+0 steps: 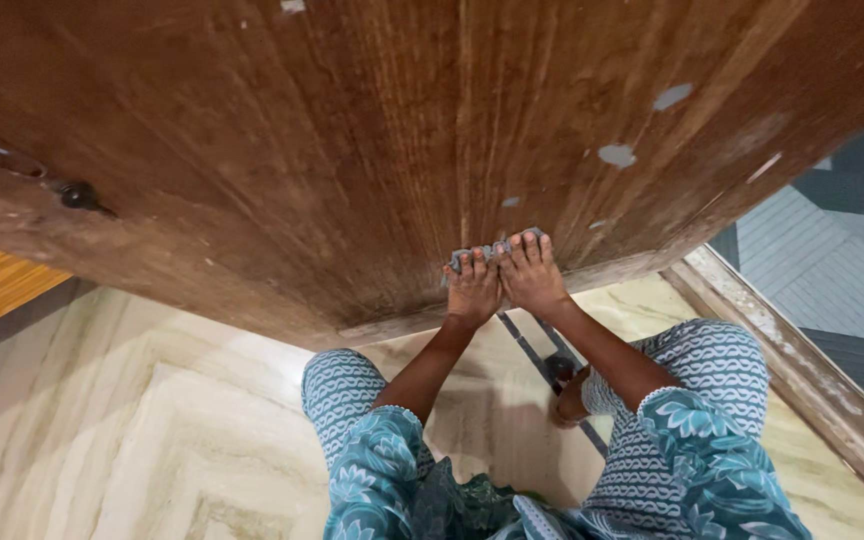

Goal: The person sands the surface of a wooden door by hand using a small piece of sandpaper, moving it repeatedly across the wood grain.

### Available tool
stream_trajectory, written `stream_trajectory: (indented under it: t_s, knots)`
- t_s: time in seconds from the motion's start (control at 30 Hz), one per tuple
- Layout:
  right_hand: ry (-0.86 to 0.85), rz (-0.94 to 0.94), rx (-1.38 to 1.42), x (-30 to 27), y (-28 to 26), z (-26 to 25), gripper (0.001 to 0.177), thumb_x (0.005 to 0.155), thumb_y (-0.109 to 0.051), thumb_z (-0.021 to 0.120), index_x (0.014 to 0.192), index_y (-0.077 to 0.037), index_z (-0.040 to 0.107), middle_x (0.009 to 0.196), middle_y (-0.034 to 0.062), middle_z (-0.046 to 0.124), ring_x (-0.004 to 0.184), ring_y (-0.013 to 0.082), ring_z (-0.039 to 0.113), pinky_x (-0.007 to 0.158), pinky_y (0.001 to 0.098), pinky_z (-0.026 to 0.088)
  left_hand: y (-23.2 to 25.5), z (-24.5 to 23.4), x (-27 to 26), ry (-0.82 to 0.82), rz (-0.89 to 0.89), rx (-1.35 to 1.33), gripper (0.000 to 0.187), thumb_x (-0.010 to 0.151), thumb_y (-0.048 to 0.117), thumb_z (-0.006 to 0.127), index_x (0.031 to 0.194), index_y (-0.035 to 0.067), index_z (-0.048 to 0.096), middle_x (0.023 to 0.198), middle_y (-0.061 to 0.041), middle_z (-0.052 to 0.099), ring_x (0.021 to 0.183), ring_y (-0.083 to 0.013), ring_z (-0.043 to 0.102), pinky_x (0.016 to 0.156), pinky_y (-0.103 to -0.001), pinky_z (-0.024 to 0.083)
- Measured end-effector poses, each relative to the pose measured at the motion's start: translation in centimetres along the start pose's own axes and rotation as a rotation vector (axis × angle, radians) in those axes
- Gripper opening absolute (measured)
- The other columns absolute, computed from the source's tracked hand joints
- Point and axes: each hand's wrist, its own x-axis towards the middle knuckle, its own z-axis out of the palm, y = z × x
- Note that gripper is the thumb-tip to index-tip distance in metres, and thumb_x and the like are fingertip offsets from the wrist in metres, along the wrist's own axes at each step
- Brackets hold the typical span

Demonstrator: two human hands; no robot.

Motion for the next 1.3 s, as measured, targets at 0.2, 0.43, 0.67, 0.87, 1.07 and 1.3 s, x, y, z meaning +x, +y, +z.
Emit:
stream_trajectory:
  t_s: [0.2, 0.43, 0.67, 0.87, 1.07, 1.3]
  knots:
    - [-0.058, 0.133, 0.078, -1.8, 4.0, -0.8, 0.067, 0.102, -0.037, 0.058, 0.154, 0.001, 0.040, 0.162, 0.0375, 0.017, 0.151, 0.0616, 0.013, 0.118, 0.0780, 0.017, 3.5, 1.7, 2.9, 0.023, 0.042, -0.094, 0.076, 0.102, 0.041, 0.049, 0.166, 0.011, 0.023, 0.174, -0.018, 0.000, 0.160, -0.0421, -0.009, 0.120, -0.077, -0.002]
    - [0.080, 0.265, 0.133, -0.5, 7.1, -3.0, 0.090, 0.101, -0.033, 0.060, 0.168, -0.004, 0.006, 0.166, 0.0382, 0.000, 0.148, 0.0684, 0.003, 0.117, 0.0828, 0.009, 5.1, 3.7, 4.9, 0.035, 0.105, 0.020, 0.066, 0.109, 0.043, 0.046, 0.167, 0.015, 0.032, 0.177, -0.010, 0.005, 0.163, -0.0307, -0.006, 0.124, -0.063, -0.014]
    - [0.205, 0.348, 0.217, 3.6, 7.0, -6.7, 0.090, 0.107, -0.028, 0.054, 0.169, -0.013, -0.008, 0.169, 0.0354, -0.014, 0.154, 0.0650, -0.007, 0.123, 0.0792, 0.000, 3.2, -2.0, 8.8, 0.021, 0.193, 0.126, 0.059, 0.112, 0.041, 0.040, 0.167, 0.022, 0.034, 0.176, -0.003, 0.012, 0.163, -0.0248, 0.000, 0.125, -0.061, -0.016]
    - [0.330, 0.447, 0.194, 8.1, 5.4, -10.0, 0.083, 0.112, -0.033, 0.047, 0.168, -0.018, -0.013, 0.168, 0.0337, -0.018, 0.156, 0.0592, -0.013, 0.124, 0.0747, -0.006, 0.6, -6.4, 11.0, 0.098, 0.208, 0.096, 0.056, 0.114, 0.041, 0.041, 0.168, 0.024, 0.035, 0.176, -0.002, 0.018, 0.163, -0.0238, 0.008, 0.128, -0.057, -0.013]
    - [0.413, 0.520, 0.287, 11.5, 3.3, -12.8, 0.080, 0.116, -0.042, 0.043, 0.171, -0.021, -0.012, 0.169, 0.0353, -0.017, 0.158, 0.0591, -0.012, 0.123, 0.0721, -0.005, -1.9, -9.7, 11.7, 0.109, 0.167, 0.207, 0.056, 0.112, 0.034, 0.043, 0.166, 0.036, 0.034, 0.175, -0.001, 0.019, 0.163, -0.0234, 0.009, 0.129, -0.055, -0.013]
    - [0.394, 0.463, 0.232, 15.3, 0.4, -14.8, 0.080, 0.114, -0.045, 0.042, 0.171, -0.022, -0.008, 0.169, 0.0351, -0.015, 0.156, 0.0612, -0.011, 0.124, 0.0749, -0.002, -5.7, -11.9, 10.9, 0.166, 0.040, 0.132, 0.055, 0.114, 0.036, 0.049, 0.167, 0.037, 0.034, 0.176, -0.006, 0.018, 0.164, -0.0266, 0.005, 0.128, -0.057, -0.014]
